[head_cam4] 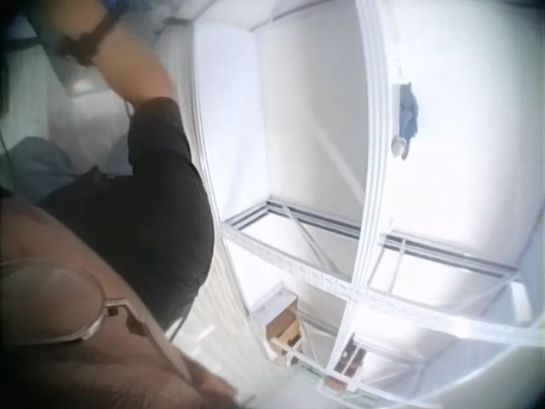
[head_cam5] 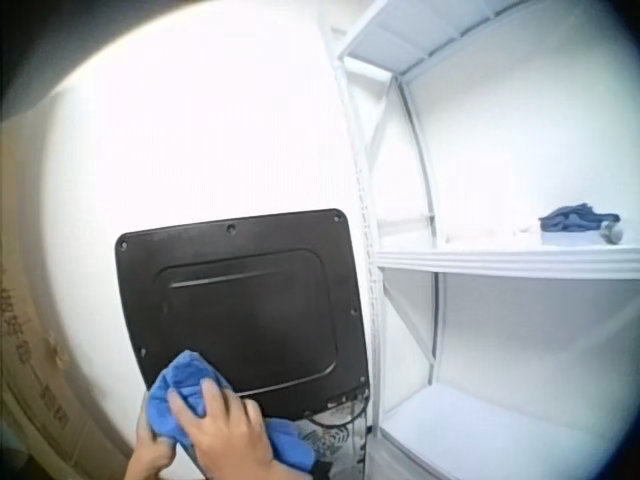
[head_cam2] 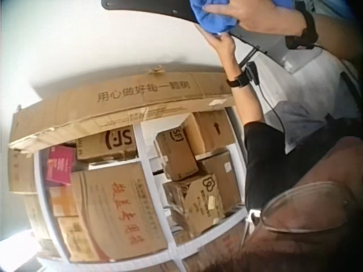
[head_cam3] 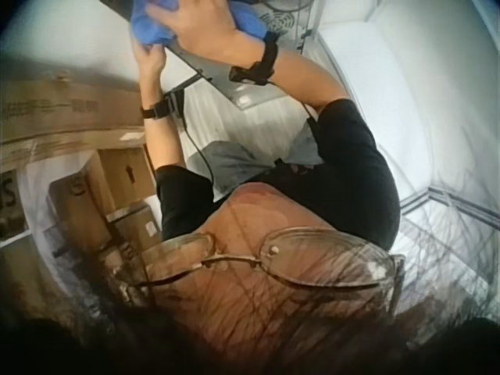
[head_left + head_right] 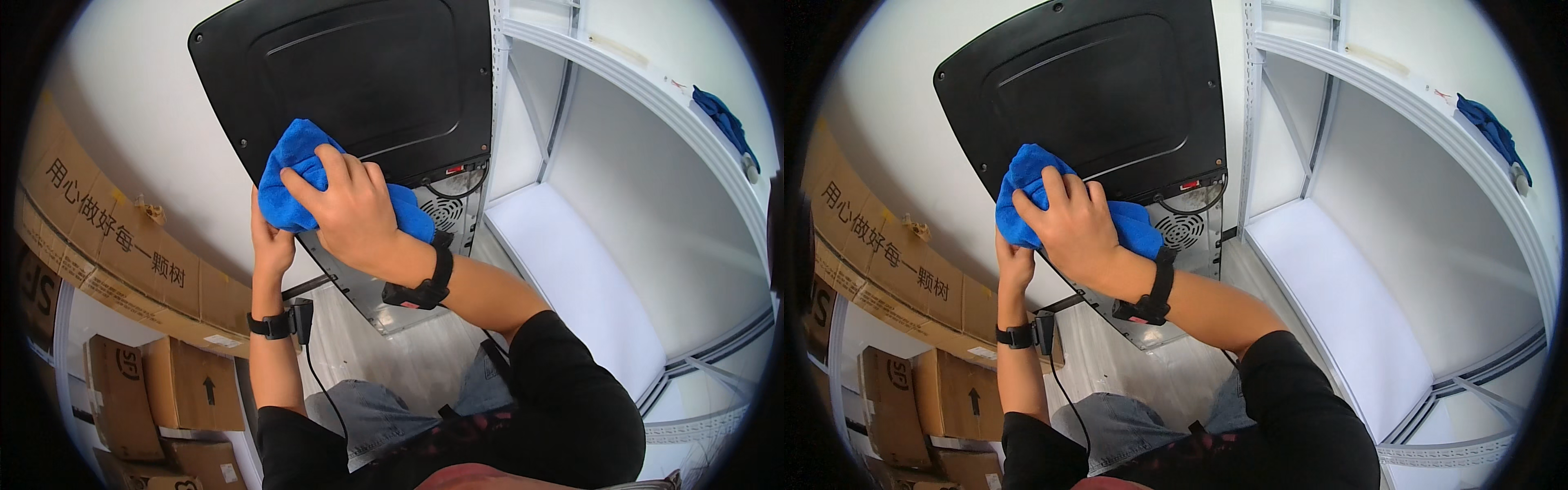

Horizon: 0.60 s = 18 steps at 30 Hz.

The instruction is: The person uses a screwdriver to remove screws from the back panel of a beige and black electronic device, then wipes the interior with a blue cloth. The person reattaches the back panel and tightens the screws.

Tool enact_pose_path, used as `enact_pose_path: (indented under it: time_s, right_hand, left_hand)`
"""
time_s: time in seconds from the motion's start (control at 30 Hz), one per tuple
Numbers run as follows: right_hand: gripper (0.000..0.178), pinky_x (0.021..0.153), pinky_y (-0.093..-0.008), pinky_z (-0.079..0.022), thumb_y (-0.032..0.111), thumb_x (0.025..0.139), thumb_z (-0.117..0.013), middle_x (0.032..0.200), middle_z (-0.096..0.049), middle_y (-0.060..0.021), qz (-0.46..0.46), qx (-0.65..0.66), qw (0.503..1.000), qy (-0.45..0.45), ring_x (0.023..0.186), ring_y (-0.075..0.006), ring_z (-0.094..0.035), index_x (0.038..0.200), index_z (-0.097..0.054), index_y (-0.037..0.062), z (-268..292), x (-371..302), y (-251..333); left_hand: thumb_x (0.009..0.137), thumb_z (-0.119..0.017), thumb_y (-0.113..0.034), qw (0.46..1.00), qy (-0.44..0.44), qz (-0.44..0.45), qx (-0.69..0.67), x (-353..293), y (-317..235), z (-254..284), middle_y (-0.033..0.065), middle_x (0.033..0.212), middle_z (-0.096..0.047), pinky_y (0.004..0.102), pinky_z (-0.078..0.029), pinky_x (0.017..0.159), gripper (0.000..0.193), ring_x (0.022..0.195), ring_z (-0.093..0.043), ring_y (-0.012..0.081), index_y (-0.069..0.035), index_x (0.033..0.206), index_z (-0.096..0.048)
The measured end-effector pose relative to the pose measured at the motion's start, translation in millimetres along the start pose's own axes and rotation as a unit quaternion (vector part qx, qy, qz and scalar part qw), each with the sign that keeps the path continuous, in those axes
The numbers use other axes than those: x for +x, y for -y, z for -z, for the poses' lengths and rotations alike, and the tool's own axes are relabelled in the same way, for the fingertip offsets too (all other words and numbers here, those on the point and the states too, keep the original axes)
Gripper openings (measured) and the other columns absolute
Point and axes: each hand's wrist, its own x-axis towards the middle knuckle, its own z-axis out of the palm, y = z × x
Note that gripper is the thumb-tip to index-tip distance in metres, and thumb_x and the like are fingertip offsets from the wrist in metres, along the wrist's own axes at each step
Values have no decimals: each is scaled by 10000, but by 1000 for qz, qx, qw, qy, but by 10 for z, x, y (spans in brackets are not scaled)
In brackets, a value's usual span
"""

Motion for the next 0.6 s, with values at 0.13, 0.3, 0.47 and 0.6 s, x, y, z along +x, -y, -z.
enact_pose_path:
  time_s: [0.13,0.3,0.47,0.6]
  right_hand:
    - [564,739,-380,-415,-1,586,-662,1147,-530,-150,16,-21,998,53,931,-305,-574,1123,-656,174,210,-67,-313]
    - [576,704,-401,-427,15,577,-681,1132,-510,-151,-43,-100,994,25,912,-326,-561,1128,-649,178,622,-2,-840]
    - [610,738,-426,-439,2,569,-685,1149,-501,-166,-48,-128,986,-96,977,-361,-539,1150,-635,180,623,527,-1057]
    - [456,700,-423,-408,77,648,-662,1130,-501,-156,-18,-109,992,-60,927,-335,-509,1092,-644,178,240,709,-544]
  left_hand:
    - [838,-597,9,998,3,-52,-47,46,-22,-86,121,1363,-453,315,-365,1033,716,1236,-450,200,-6,1458,-239]
    - [845,-637,-39,998,6,-35,-47,9,-134,-65,109,1370,-457,310,-313,1065,690,1245,-442,197,7,1441,-291]
    - [845,-636,-39,997,10,3,-73,8,-148,-103,102,1363,-468,305,-319,1056,694,1242,-442,187,9,1444,-289]
    - [865,-669,-115,997,0,-37,-74,34,-53,-101,77,1340,-496,301,-359,1019,671,1199,-475,175,-2,1430,-325]
